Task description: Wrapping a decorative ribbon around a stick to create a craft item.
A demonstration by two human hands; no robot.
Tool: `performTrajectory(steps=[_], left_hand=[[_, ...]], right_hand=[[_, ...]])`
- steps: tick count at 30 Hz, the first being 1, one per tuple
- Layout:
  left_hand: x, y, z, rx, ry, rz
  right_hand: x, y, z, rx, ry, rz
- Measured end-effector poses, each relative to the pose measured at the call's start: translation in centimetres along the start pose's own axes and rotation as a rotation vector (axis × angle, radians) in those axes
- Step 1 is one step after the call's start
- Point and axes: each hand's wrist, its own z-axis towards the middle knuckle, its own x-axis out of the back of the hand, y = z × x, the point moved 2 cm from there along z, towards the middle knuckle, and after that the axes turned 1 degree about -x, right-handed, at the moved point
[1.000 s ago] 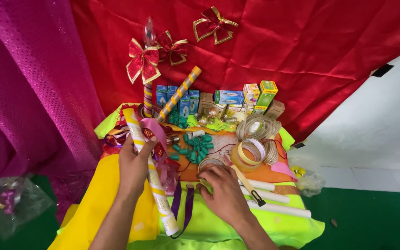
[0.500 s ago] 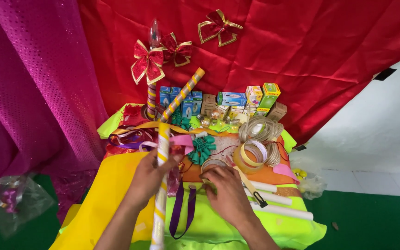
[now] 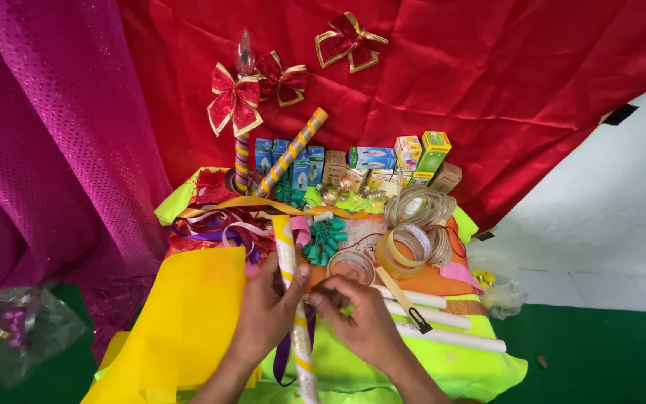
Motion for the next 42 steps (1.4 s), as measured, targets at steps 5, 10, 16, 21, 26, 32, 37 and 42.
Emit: performTrajectory(steps=[5,10,16,21,26,32,37,42], left_hand=[[-0.8,-0.8,-0.3,0.01,0.142,-0.085],[-0.8,-0.7,-0.5,-0.143,0.204,-0.168],[0.2,-0.3,0.0,0.006,0.147,-0.164],[1.2,1.1,0.5,0.224,-0.136,-0.697],[1.0,-0.6,0.6,0.111,-0.141,-0.729],[0.9,-0.8,0.6,0.109,-0.106,-0.718],[1.5,0.5,0.2,0.033,-0.065,-0.487],[3.6,2.1,0.6,0.089,-0.099,0.099]], right_hand=[[-1.2,1.3,-0.8,-0.247,-0.226,0.265],[-1.7,1.1,-1.1,-0.331,-0.359,0.216],[-3.5,1.8,-1.5,-0.509,-0.422,0.57],[-3.2,2.0,-1.4,-0.66,-0.297,0.682],[-2.9,1.0,-1.5,-0.633,-0.358,0.704],[-3.2,0.7,-1.8,-0.629,-0.381,0.758],[-4.0,1.8,-1.6,-0.57,-0.357,0.734],[-3.0,1.9,-1.1,-0.621,-0.134,0.571]])
